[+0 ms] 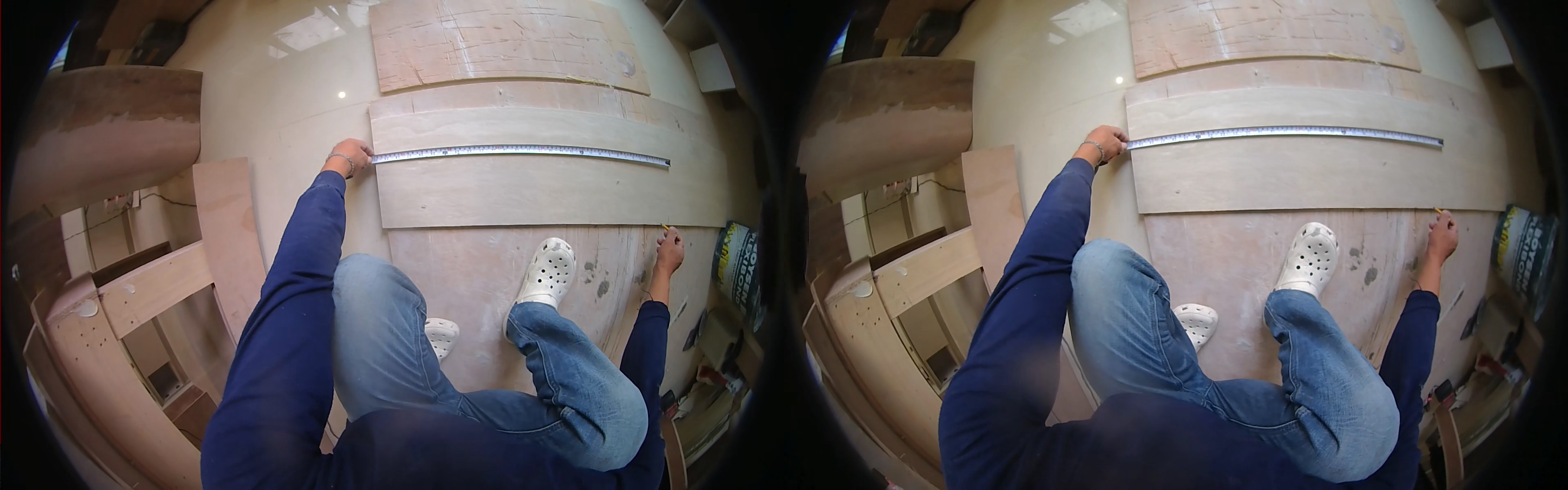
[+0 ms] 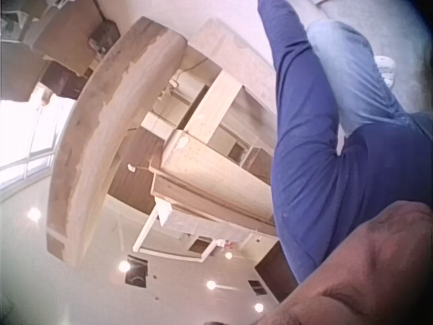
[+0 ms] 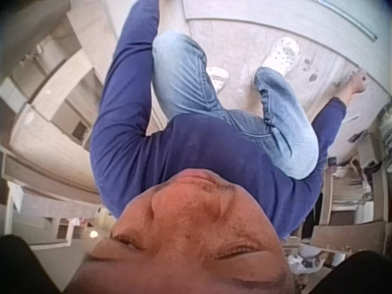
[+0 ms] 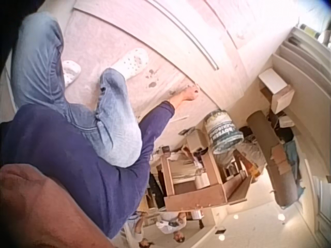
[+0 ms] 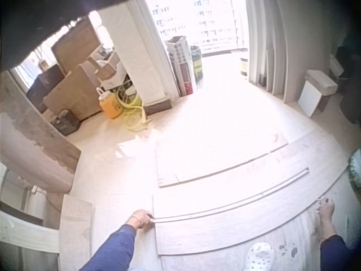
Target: The person measures a tiled floor area and a wooden board using a tape measure and marks the measurements with a pencil. They move between the floor and the board to transfer dimensions.
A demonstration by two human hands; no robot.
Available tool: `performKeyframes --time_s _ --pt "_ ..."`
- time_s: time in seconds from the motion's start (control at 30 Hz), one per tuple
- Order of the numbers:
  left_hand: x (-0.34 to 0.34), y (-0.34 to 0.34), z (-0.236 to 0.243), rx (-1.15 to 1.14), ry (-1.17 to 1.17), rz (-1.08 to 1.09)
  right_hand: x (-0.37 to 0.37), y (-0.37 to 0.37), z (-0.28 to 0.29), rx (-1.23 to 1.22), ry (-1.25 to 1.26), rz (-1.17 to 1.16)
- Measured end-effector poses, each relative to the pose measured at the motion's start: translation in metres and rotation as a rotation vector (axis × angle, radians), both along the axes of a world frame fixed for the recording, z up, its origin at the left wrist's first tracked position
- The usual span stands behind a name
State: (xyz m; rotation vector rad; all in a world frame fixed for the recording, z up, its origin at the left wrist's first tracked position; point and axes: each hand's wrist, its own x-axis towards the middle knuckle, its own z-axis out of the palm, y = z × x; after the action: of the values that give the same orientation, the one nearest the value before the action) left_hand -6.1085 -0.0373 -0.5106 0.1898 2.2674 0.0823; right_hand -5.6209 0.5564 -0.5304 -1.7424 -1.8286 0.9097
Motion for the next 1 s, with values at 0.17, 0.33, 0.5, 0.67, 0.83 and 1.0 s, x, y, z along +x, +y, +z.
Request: performKeyframes --time_s 0.17,0.33,0.5,0.67,0.83,1.0 --pt "-0.002 -0.005 -0.004 -0.024 0.023 -0.040 -0.006 -0.003 0.001 0.000 0.029 0.013" --pt "0.002 -0.009 -0.015 -0.045 0.076 0.005 -0.008 -0.003 0.006 -0.028 0.105 0.006" --pt "0.009 -0.001 -0.009 -0.100 0.104 0.018 -0.044 -0.056 0.035 -0.137 0.305 0.069" --pt "0.010 -0.004 -0.005 -0.117 0.145 0.033 -0.095 -0.165 0.070 -0.546 0.448 0.288" --pt "0.016 0.006 0.006 -0.132 0.141 0.031 -0.088 -0.283 0.050 -0.961 0.254 0.472" --pt "0.016 -0.003 0.003 -0.100 0.186 0.017 -0.091 -0.294 0.045 -0.773 0.211 0.591"
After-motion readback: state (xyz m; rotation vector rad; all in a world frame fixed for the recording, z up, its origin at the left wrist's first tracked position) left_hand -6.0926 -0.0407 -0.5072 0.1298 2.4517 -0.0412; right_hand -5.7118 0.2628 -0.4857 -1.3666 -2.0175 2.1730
